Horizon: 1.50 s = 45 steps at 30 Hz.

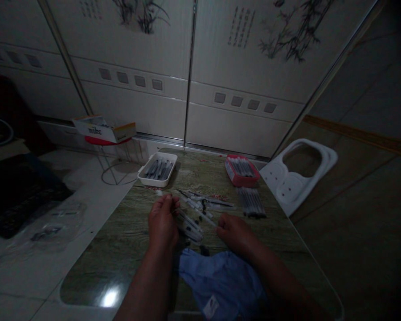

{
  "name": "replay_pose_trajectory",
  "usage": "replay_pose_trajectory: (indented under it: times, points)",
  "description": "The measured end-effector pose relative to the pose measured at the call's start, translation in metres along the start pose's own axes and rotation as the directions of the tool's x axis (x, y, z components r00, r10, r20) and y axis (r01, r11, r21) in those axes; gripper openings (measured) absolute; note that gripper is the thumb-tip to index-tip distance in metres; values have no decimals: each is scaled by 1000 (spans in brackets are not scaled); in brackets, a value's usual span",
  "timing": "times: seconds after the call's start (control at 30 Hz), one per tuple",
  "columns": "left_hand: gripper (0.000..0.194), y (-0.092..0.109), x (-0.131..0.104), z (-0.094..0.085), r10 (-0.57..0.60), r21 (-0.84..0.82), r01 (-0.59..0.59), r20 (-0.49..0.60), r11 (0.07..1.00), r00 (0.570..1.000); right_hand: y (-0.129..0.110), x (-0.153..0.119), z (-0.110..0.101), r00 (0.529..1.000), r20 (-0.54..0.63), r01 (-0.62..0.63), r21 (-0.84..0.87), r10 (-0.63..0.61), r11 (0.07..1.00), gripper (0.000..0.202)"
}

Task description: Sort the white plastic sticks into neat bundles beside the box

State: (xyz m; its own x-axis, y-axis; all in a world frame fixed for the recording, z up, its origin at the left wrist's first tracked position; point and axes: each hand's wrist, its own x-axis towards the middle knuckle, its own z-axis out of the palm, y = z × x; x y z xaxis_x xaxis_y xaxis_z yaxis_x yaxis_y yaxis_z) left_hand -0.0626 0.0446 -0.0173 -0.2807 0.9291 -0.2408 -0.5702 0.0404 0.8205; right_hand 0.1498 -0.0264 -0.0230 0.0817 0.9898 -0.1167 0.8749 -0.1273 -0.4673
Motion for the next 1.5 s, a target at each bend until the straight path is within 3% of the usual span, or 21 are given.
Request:
replay_pose_trajectory:
  times: [0.17, 0.27, 0.43, 0.53, 0.63, 0.73, 0.8, 0.97, 1.17, 1.37, 1.5]
  points:
    - [41, -4, -4, 1, -54, 107, 42, 114, 993, 992, -1, 2, 0, 999, -37, 40, 205, -33, 978, 18]
    - [43, -4, -10, 4, -124, 194, 80, 228, 978, 966, -9, 1, -5, 994, -50, 112, 361, -100, 926, 22]
    - [41, -3, -21, 7, -272, 337, 118, 457, 934, 847, -31, 0, -12, 980, -58, 196, 462, -191, 865, 24]
    - [38, -3, -23, 6, -304, 373, 111, 510, 921, 804, -38, 1, -12, 976, -51, 209, 480, -211, 852, 22]
    - [36, -3, -18, 4, -247, 282, 124, 457, 951, 854, -39, 4, -10, 978, -62, 203, 496, -199, 844, 21]
    - [35, -2, -8, 2, -101, 125, 68, 275, 990, 956, -37, 4, -6, 972, -37, 224, 439, -231, 870, 16]
    - [35, -2, -2, 0, -20, 45, 14, 151, 999, 988, -37, 2, -3, 961, 29, 244, 369, -274, 897, 14]
    - [39, -1, 2, -3, 19, -19, -18, 52, 1000, 998, -40, -1, 5, 942, 166, 255, 206, -291, 945, 19]
    - [37, 2, 0, -1, 14, -66, -14, -4, 998, 1000, -46, 6, 3, 980, 77, 187, -37, -183, 982, 19]
    - [32, 3, 4, -3, 28, -130, -36, -59, 991, 998, -71, 17, 4, 970, 59, 240, -93, -235, 966, 14]
    - [29, 3, 7, -6, 9, -156, -25, -97, 987, 995, -90, 28, 5, 966, 110, 251, -166, -235, 954, 14]
